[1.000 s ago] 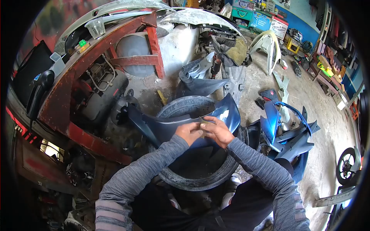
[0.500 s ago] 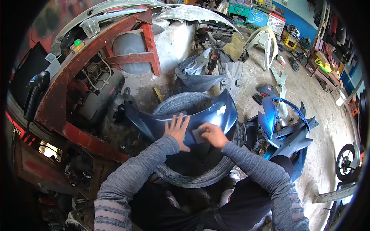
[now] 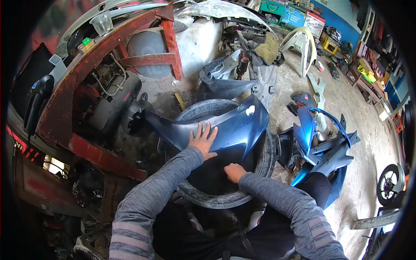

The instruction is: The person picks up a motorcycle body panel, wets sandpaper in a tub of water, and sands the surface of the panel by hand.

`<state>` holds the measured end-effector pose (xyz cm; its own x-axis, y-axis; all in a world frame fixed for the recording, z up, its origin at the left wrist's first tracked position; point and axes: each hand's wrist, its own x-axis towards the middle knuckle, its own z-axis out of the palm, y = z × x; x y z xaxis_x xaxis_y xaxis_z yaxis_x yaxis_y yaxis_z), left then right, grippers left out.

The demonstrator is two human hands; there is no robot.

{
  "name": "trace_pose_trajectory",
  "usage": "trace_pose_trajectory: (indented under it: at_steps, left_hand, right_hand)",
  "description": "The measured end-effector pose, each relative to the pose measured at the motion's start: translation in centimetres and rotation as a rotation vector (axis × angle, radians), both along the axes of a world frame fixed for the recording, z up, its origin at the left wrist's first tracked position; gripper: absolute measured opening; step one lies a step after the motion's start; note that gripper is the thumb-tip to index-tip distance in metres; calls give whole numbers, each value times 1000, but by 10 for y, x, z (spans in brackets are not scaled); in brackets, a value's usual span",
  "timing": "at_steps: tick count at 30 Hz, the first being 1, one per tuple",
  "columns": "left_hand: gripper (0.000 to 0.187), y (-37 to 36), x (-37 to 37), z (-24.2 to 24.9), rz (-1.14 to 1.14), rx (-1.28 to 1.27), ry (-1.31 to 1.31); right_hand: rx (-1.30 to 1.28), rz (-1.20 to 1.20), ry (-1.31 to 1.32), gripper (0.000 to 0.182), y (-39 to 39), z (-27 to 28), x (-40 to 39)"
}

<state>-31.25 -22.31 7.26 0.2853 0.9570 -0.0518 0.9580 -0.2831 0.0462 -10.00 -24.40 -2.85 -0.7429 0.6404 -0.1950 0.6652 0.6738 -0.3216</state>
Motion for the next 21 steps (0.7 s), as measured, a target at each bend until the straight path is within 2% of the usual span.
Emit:
trace_pose_trajectory:
  at_steps: [2,3,6,7,9,10,11,13,14,15,17,19,20,21]
  left_hand:
    - [107,7,-3,-25,-24,42,-6]
    - [107,9,-4,-33,-47,84,-13]
    - [108,12,-13,-18,-110,37,-48]
    - [110,13,-17,-11,-165,-9,-61]
    - [116,9,-24,-3,-164,-17,-92]
    - [117,3,-23,6,-94,-44,-1]
    - [119,-3,-21,14,-28,-71,88]
    - [117,-4,-22,11,17,-98,73]
    - [115,-2,-24,1,39,-80,68]
    - [113,-2,-25,-5,62,-62,63]
    - [110,-3,-26,-2,62,-83,14]
    - [106,-3,-27,-6,25,-39,-8]
    - [106,-4,-25,-4,25,-36,-9]
    - [101,-5,-23,-2,19,-9,-30]
  right_hand:
    - [-44,-184,-144,20,7,-8,2]
    - [-45,-184,-146,20,9,-17,3]
    - [-120,-591,46,24,20,-64,-2]
    - [-120,-586,50,24,23,-78,-1]
    - [-264,-704,294,33,27,-94,-2]
    - [-636,-762,374,38,29,-79,-5]
    - [-639,-761,372,38,27,-65,-9]
    - [-1042,-763,601,46,25,-42,-17]
    - [-1120,-751,730,45,20,-10,-20]
    - [-1116,-752,724,45,19,18,-24]
    - [-858,-787,722,40,19,67,-30]
    - [-675,-726,753,35,22,109,-31]
    - [-538,-674,775,34,24,126,-32]
    - [-535,-672,777,34,31,126,-32]
